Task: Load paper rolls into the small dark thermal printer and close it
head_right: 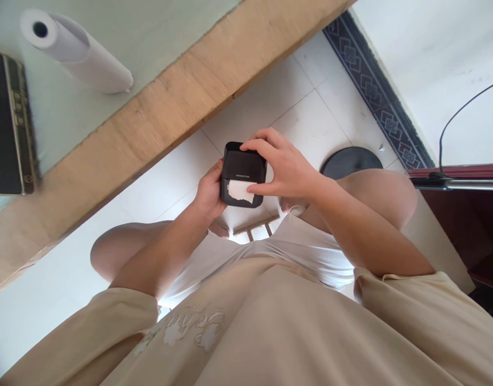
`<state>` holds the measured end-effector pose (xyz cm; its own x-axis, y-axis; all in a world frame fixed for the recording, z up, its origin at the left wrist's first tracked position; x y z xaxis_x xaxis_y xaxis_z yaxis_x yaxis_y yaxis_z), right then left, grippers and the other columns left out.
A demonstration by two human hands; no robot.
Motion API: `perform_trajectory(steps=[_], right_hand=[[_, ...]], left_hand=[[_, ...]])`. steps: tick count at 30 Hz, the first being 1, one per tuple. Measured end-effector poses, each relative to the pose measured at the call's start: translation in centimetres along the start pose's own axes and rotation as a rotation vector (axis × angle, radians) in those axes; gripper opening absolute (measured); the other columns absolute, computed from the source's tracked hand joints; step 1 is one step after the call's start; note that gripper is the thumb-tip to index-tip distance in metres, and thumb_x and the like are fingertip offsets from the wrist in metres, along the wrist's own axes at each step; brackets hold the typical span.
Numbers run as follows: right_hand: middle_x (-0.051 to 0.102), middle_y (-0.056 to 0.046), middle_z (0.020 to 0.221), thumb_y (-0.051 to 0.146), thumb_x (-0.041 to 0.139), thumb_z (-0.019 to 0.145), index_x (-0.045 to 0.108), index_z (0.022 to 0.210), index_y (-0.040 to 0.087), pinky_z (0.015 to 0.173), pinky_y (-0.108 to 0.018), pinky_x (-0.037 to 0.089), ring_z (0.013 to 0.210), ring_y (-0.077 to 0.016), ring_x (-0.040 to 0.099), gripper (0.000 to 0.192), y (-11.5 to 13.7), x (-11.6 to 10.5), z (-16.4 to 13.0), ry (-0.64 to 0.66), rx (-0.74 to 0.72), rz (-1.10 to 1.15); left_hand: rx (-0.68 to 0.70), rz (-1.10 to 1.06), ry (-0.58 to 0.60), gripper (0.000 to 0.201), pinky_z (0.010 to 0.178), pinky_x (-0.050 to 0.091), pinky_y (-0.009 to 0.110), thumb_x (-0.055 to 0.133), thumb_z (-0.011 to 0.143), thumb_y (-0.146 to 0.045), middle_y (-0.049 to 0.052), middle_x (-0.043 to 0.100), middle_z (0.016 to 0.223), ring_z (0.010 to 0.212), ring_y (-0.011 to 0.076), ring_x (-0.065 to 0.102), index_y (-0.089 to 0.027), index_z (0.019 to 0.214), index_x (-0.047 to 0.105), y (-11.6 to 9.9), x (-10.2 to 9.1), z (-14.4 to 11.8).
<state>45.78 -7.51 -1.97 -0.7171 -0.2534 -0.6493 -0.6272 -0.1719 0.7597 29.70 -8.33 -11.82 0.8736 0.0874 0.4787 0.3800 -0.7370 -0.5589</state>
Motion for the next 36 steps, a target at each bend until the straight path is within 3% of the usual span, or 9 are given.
perform_trajectory(steps=[5,8,10,12,18,23,28,32,36], right_hand=[[0.068,-0.015,0.140,0.064,0.081,0.084,0.073,0.134,0.026,0.115,-0.058,0.056,0.131,-0.0372,0.064,0.062,0.0,-0.3,0.1,-0.079,-0.004,-0.049],[0.070,-0.012,0.106,0.065,0.075,0.092,0.074,0.119,0.028,0.101,-0.054,0.057,0.103,-0.0313,0.067,0.046,-0.1,-2.1,-0.4,-0.261,0.081,-0.063],[0.062,-0.007,0.084,0.061,0.068,0.100,0.073,0.111,0.029,0.093,-0.050,0.055,0.087,-0.0274,0.063,0.035,-0.5,-3.4,-1.2,-0.410,0.183,-0.070],[0.058,-0.004,0.075,0.058,0.064,0.103,0.072,0.103,0.030,0.089,-0.047,0.052,0.079,-0.0255,0.062,0.029,-0.8,-4.1,-1.9,-0.498,0.247,-0.080],[0.079,-0.005,0.092,0.040,0.061,0.101,0.081,0.100,0.026,0.070,-0.037,0.038,0.075,-0.0200,0.065,0.025,-0.1,-0.6,-1.0,-0.223,0.181,-0.341],[0.085,-0.005,0.114,0.035,0.054,0.106,0.083,0.103,0.025,0.064,-0.035,0.023,0.083,-0.0186,0.068,0.031,0.6,1.7,-0.5,-0.062,0.151,-0.525],[0.080,-0.004,0.093,0.036,0.065,0.098,0.076,0.106,0.024,0.062,-0.033,0.019,0.066,-0.0178,0.057,0.018,-0.2,2.7,-0.3,0.113,0.261,-0.520],[0.068,0.001,0.075,0.031,0.073,0.079,0.070,0.112,0.025,0.063,-0.031,0.029,0.061,-0.0157,0.050,0.034,-0.8,1.2,-0.3,0.045,0.309,-0.299],[0.068,0.000,0.087,0.045,0.068,0.083,0.064,0.116,0.027,0.063,-0.032,0.041,0.064,-0.0141,0.050,0.038,-1.9,-0.8,-0.8,-0.133,0.376,0.344]], left_hand=[[-0.048,0.013,0.065,0.043,0.090,0.066,0.041,0.077,0.095,-0.066,0.005,0.080,0.099,0.107,0.0308,0.080,-0.023,0.102,0.073,0.3,0.5,0.1],[-0.026,0.090,0.102,0.045,0.087,0.065,0.040,0.087,0.086,-0.062,0.004,0.079,0.095,0.103,0.0302,0.079,-0.023,0.102,0.071,0.0,0.6,-0.2],[-0.008,0.145,0.111,0.048,0.083,0.063,0.036,0.094,0.080,-0.056,0.002,0.078,0.094,0.098,0.0272,0.078,-0.023,0.106,0.070,-0.1,0.6,-0.4],[-0.005,0.178,0.119,0.051,0.082,0.062,0.035,0.095,0.079,-0.054,0.001,0.077,0.095,0.095,0.0256,0.078,-0.023,0.111,0.070,0.0,0.6,-0.6],[0.023,0.193,0.129,0.049,0.083,0.061,0.034,0.091,0.086,-0.056,0.002,0.076,0.101,0.097,0.0242,0.077,-0.025,0.117,0.068,-0.1,1.0,-0.8],[0.091,0.222,0.112,0.048,0.091,0.062,0.034,0.089,0.089,-0.059,0.003,0.075,0.106,0.107,0.0246,0.076,-0.024,0.115,0.068,-0.7,1.0,-1.0],[0.098,0.262,0.127,0.050,0.090,0.061,0.033,0.092,0.087,-0.059,0.003,0.075,0.108,0.107,0.0237,0.075,-0.024,0.115,0.069,-0.6,1.0,-1.2],[0.051,0.237,0.119,0.052,0.087,0.062,0.034,0.093,0.086,-0.061,0.004,0.076,0.104,0.104,0.0251,0.076,-0.023,0.113,0.069,-0.2,0.8,-1.0],[0.018,0.215,0.059,0.052,0.085,0.063,0.036,0.094,0.085,-0.062,0.003,0.077,0.098,0.103,0.0272,0.078,-0.024,0.107,0.068,-0.3,0.2,-0.6]])
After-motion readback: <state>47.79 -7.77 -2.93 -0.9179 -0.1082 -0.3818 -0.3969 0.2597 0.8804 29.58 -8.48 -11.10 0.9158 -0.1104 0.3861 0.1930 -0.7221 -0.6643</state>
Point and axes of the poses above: each hand's wrist, its own z-axis towards the middle knuckle, its own x-axis out of the palm, y = z × x, the point moved 9 cm from there along z, towards the middle knuckle
